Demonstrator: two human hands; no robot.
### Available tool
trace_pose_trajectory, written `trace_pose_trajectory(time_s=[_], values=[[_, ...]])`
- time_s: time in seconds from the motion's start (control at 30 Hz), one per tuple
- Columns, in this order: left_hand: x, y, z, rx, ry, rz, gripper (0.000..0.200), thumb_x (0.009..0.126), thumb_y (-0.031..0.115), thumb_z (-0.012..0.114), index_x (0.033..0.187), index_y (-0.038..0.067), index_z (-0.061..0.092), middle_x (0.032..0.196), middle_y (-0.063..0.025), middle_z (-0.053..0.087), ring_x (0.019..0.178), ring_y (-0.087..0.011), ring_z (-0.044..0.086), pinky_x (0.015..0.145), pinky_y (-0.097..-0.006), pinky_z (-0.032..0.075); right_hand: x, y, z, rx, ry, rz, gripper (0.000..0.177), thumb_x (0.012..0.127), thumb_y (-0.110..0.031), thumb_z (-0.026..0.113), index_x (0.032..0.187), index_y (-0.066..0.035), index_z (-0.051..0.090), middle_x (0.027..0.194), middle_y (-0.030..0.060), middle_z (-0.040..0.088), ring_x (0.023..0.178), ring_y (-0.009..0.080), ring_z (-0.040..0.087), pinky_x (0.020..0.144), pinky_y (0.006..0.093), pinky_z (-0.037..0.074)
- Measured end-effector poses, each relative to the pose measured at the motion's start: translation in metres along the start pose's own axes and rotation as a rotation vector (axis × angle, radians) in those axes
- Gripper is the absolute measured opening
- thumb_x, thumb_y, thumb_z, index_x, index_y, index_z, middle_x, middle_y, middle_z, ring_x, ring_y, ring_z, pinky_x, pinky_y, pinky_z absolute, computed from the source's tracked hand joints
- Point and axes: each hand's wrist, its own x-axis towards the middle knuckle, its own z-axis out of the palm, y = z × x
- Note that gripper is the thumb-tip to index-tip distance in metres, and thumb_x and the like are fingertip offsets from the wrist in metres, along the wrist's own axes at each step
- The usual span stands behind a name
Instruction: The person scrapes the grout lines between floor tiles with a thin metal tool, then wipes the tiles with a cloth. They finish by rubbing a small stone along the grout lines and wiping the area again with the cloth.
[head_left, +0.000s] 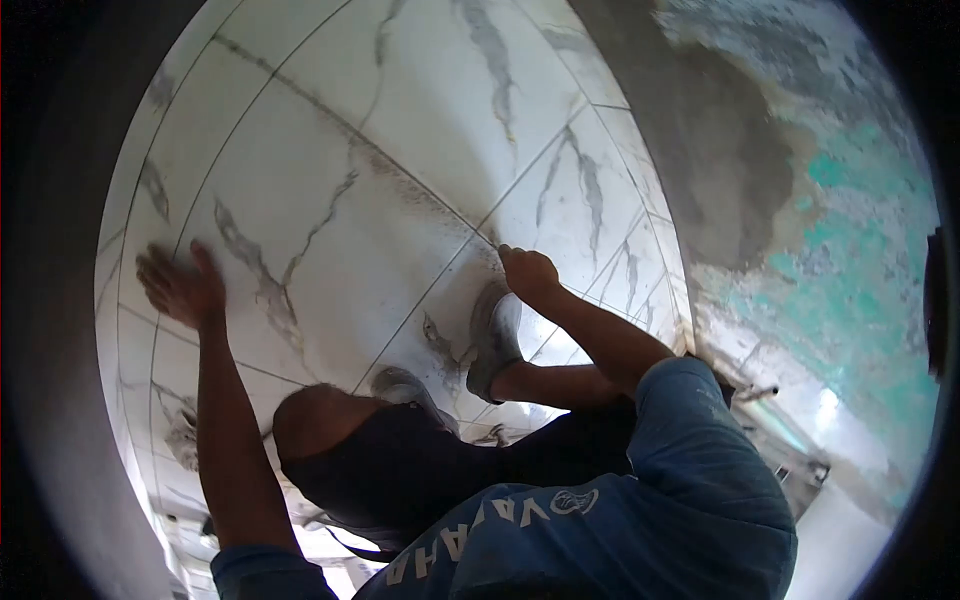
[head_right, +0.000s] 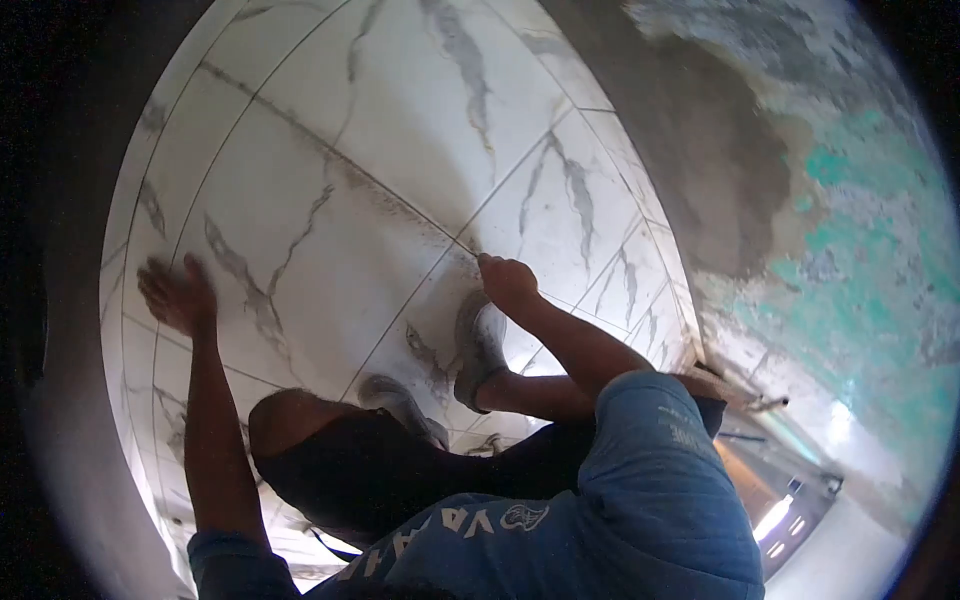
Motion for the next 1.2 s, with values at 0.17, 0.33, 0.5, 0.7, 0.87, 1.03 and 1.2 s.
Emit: trace_pose_trajectory(time_s=[0.17, 0.33, 0.5, 0.7, 0.87, 1.03, 1.2], values=[[0.004, 0.004, 0.000, 0.069, -0.014, 0.000, 0.074, 0.089, 0.058, 0.044, 0.145, 0.011, 0.030, 0.150, -0.0165, 0.027, 0.138, -0.0333, 0.025, 0.110, -0.0496, 0.023, -0.070, 0.078, 0.045, -0.130, -0.385, 0.249, 0.025, 0.085, -0.017, 0.048, 0.092, -0.006, 0.070, 0.096, 0.0140, 0.069, 0.088, 0.0285, 0.067, 0.077, 0.0436, 0.053], [0.001, -0.001, 0.001, 0.054, -0.008, 0.009, 0.075, 0.089, 0.060, 0.042, 0.145, 0.012, 0.029, 0.149, -0.0174, 0.028, 0.138, -0.0336, 0.026, 0.109, -0.0500, 0.024, -0.002, 0.112, 0.019, 0.115, 0.248, 0.131, 0.014, 0.084, -0.011, 0.047, 0.089, -0.002, 0.056, 0.079, 0.0208, 0.063, 0.074, 0.0366, 0.064, 0.069, 0.0467, 0.052], [0.006, -0.001, 0.011, 0.113, 0.035, 0.018, 0.075, 0.089, 0.062, 0.042, 0.142, 0.010, 0.035, 0.146, -0.0175, 0.032, 0.135, -0.0338, 0.030, 0.108, -0.0497, 0.026, 0.085, 0.129, -0.102, 1.076, 0.291, 0.451, 0.028, 0.095, -0.025, 0.041, 0.087, -0.003, 0.056, 0.059, 0.0082, 0.061, 0.049, 0.0172, 0.062, 0.048, 0.0323, 0.052], [0.067, 0.089, 0.044, -0.073, 0.078, -0.038, 0.077, 0.089, 0.065, 0.038, 0.141, 0.008, 0.035, 0.145, -0.0180, 0.034, 0.134, -0.0334, 0.033, 0.108, -0.0490, 0.026, 0.180, 0.170, -0.115, 0.277, 0.335, 0.420, 0.022, 0.086, -0.022, 0.058, 0.083, -0.002, 0.066, 0.068, 0.0096, 0.067, 0.069, 0.0214, 0.068, 0.066, 0.0363, 0.055], [0.075, 0.122, 0.043, 0.146, 0.017, -0.224, 0.080, 0.088, 0.067, 0.034, 0.143, 0.009, 0.031, 0.147, -0.0185, 0.029, 0.137, -0.0344, 0.027, 0.109, -0.0505, 0.023, 0.182, 0.159, -0.136, 0.600, 0.370, 0.753, 0.030, 0.069, -0.010, 0.072, 0.097, -0.001, 0.067, 0.101, 0.0197, 0.067, 0.098, 0.0318, 0.065, 0.083, 0.0385, 0.054], [0.077, 0.122, 0.044, 0.183, -0.034, -0.244, 0.081, 0.089, 0.068, 0.032, 0.144, 0.009, 0.029, 0.149, -0.0192, 0.026, 0.138, -0.0340, 0.024, 0.110, -0.0493, 0.020, 0.193, 0.166, -0.139, 0.620, 0.358, 0.616, 0.025, 0.077, -0.013, 0.061, 0.098, 0.001, 0.066, 0.103, 0.0211, 0.066, 0.101, 0.0343, 0.063, 0.085, 0.0412, 0.052], [0.079, 0.128, 0.038, 0.178, -0.064, -0.243, 0.081, 0.089, 0.068, 0.031, 0.144, 0.009, 0.029, 0.149, -0.0201, 0.024, 0.138, -0.0345, 0.023, 0.110, -0.0492, 0.020, 0.197, 0.151, -0.082, 0.305, 0.300, 0.396, 0.030, 0.081, -0.017, 0.053, 0.101, 0.002, 0.064, 0.104, 0.0237, 0.064, 0.102, 0.0372, 0.062, 0.087, 0.0442, 0.050]])
